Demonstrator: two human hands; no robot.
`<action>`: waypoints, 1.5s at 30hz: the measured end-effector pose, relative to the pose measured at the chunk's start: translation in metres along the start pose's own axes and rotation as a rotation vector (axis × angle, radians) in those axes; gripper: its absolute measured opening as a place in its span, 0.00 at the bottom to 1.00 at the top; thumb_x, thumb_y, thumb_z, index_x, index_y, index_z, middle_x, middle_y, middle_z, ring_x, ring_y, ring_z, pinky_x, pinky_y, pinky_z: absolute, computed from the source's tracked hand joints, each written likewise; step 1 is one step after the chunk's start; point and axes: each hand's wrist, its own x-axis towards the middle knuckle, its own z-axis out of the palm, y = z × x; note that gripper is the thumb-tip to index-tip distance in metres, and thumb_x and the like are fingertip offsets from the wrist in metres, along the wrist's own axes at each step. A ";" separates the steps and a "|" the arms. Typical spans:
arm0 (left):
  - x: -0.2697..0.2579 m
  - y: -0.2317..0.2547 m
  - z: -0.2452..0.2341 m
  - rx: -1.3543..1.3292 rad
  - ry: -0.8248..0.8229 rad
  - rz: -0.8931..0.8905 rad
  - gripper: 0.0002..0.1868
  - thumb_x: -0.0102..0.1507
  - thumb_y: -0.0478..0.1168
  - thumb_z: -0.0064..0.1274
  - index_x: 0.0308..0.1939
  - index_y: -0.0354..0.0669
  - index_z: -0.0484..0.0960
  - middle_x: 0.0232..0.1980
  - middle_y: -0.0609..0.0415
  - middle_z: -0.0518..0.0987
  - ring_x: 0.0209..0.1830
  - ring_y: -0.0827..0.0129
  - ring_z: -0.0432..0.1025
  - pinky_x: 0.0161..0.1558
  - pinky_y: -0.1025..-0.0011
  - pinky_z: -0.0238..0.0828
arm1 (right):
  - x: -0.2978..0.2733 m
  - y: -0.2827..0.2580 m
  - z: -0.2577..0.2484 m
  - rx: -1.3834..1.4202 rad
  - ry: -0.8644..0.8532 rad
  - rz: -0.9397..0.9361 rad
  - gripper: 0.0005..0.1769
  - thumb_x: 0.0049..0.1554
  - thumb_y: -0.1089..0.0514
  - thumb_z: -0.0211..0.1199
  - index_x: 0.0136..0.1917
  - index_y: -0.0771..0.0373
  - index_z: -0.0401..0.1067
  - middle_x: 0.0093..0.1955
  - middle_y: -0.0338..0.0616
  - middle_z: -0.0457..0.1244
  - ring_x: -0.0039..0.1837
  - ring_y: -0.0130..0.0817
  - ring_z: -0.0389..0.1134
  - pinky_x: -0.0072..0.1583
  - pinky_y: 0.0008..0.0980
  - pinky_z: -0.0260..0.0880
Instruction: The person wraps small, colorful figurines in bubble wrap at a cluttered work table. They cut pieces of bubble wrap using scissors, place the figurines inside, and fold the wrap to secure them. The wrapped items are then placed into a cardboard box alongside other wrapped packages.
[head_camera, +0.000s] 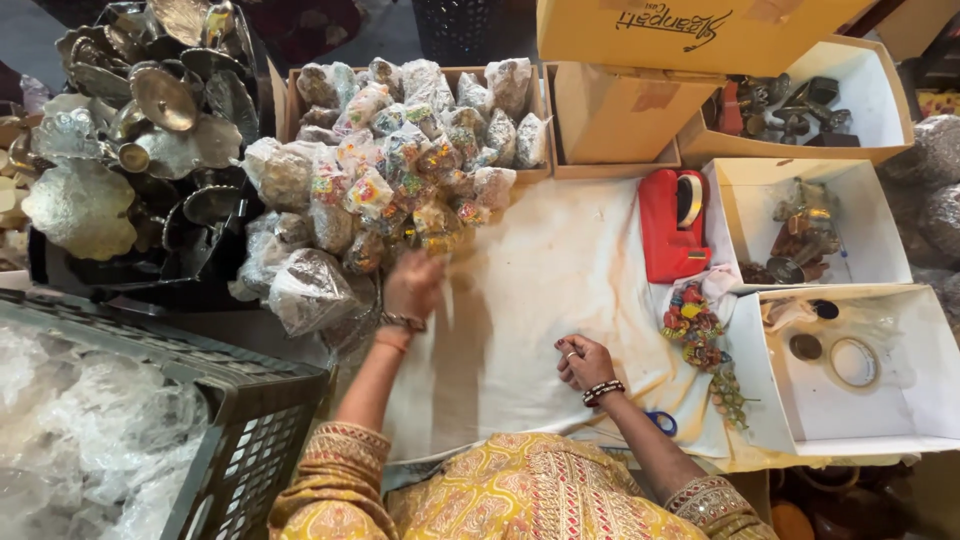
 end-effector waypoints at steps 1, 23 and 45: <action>0.020 -0.002 -0.024 0.001 0.002 0.000 0.05 0.64 0.39 0.57 0.42 0.43 0.82 0.51 0.47 0.80 0.52 0.54 0.75 0.52 0.63 0.75 | 0.001 0.001 0.000 0.000 0.000 -0.002 0.12 0.63 0.52 0.60 0.47 0.62 0.74 0.29 0.39 0.64 0.25 0.25 0.61 0.26 0.27 0.56; 0.168 -0.109 -0.078 0.392 0.103 -0.239 0.13 0.57 0.39 0.69 0.43 0.64 0.89 0.40 0.60 0.80 0.45 0.66 0.70 0.43 0.66 0.70 | -0.001 -0.001 0.000 -0.002 0.007 -0.020 0.12 0.63 0.52 0.59 0.47 0.63 0.75 0.29 0.40 0.65 0.25 0.25 0.61 0.26 0.27 0.57; 0.125 -0.089 -0.055 0.533 0.199 -0.182 0.20 0.66 0.52 0.57 0.53 0.41 0.85 0.67 0.51 0.74 0.71 0.60 0.63 0.68 0.52 0.54 | -0.003 -0.001 0.001 -0.029 0.019 -0.032 0.13 0.63 0.51 0.60 0.48 0.63 0.75 0.29 0.39 0.65 0.26 0.24 0.62 0.27 0.27 0.59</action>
